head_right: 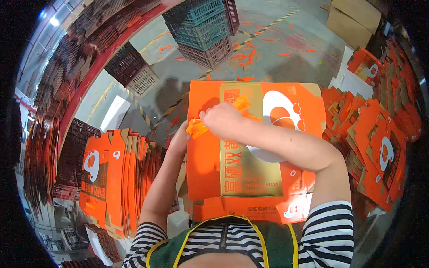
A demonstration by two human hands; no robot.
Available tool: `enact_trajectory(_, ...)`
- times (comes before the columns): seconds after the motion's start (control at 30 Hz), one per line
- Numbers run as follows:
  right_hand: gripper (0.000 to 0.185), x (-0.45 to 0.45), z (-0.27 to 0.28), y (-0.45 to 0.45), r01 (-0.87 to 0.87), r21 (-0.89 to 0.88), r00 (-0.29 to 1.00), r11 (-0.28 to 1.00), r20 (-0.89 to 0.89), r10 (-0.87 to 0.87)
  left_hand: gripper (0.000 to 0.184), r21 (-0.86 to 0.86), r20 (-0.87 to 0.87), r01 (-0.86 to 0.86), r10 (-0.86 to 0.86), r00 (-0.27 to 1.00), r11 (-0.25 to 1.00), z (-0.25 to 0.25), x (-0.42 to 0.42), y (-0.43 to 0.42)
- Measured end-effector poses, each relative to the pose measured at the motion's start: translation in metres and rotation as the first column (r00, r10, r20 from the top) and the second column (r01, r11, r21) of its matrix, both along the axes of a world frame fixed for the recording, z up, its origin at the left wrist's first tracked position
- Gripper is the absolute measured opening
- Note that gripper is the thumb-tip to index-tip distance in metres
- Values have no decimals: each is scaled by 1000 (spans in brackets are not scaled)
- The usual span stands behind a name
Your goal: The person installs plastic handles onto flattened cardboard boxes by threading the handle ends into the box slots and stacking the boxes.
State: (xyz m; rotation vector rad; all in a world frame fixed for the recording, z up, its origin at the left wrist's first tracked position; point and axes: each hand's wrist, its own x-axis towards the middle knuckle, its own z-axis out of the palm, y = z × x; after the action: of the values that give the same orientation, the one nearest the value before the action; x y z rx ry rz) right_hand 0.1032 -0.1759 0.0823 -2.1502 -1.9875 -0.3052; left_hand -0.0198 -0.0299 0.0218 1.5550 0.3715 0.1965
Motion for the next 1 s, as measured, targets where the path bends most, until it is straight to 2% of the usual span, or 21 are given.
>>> enact_trajectory(0.07, 16, -2, 3, -1, 8, -17, 1000, 1000, 4, -8, 32, -22, -35, -27, 26, 999, 999, 5, -4, -4)
enact_trajectory(0.13, 16, -4, 3, -2, 20, -36, 1000, 999, 10, -19, 31, -262, -66, -94, 80, 995, 960, 18, -8, -12)
enact_trajectory(0.23, 15, -7, -2, -1, 15, -4, 1000, 1000, 19, -15, 29, -309, 26, 18, -11, 1000, 951, 8, -6, -5)
enact_trajectory(0.37, 15, -8, 2, 3, 13, -58, 1000, 998, 9, -12, 29, -202, 87, 5, 13, 996, 979, 11, -7, -9)
enact_trajectory(0.43, 14, -5, 6, 6, 20, -105, 1000, 994, -2, -20, 29, -56, 182, -86, 95, 979, 995, 9, -4, -12)
enact_trajectory(0.5, 12, -4, 7, 8, 10, -115, 1000, 993, -4, -11, 28, 236, 205, -101, 52, 977, 967, 15, -6, -13)
enact_trajectory(0.63, 12, -1, 3, 12, -15, -101, 1000, 995, 13, 16, 25, 227, 241, -116, 59, 969, 967, 34, -12, -31)
enact_trajectory(0.7, 12, -1, 5, 10, -16, -93, 1000, 996, 21, 18, 23, 4, 252, -114, 109, 962, 994, 37, -14, -31)
enact_trajectory(0.73, 12, -2, 6, 11, -36, -87, 999, 996, 12, 37, 23, -22, 269, -124, 125, 955, 992, 39, -14, -34)
enact_trajectory(0.77, 12, -3, 6, 13, -34, -85, 999, 996, 19, 35, 23, -21, 276, -122, 123, 953, 992, 34, -13, -32)
enact_trajectory(0.83, 12, -5, 3, 19, -47, -84, 999, 995, -6, 46, 23, 130, 322, -153, 104, 941, 980, 18, -14, -23)
enact_trajectory(0.87, 12, -6, 1, 21, -46, -83, 999, 995, -3, 46, 23, 131, 325, -153, 104, 940, 980, 15, -16, -21)
enact_trajectory(1.0, 10, -6, 6, 19, -65, -104, 997, 992, 41, 70, 25, -44, 294, -84, 93, 951, 995, 8, -15, -15)
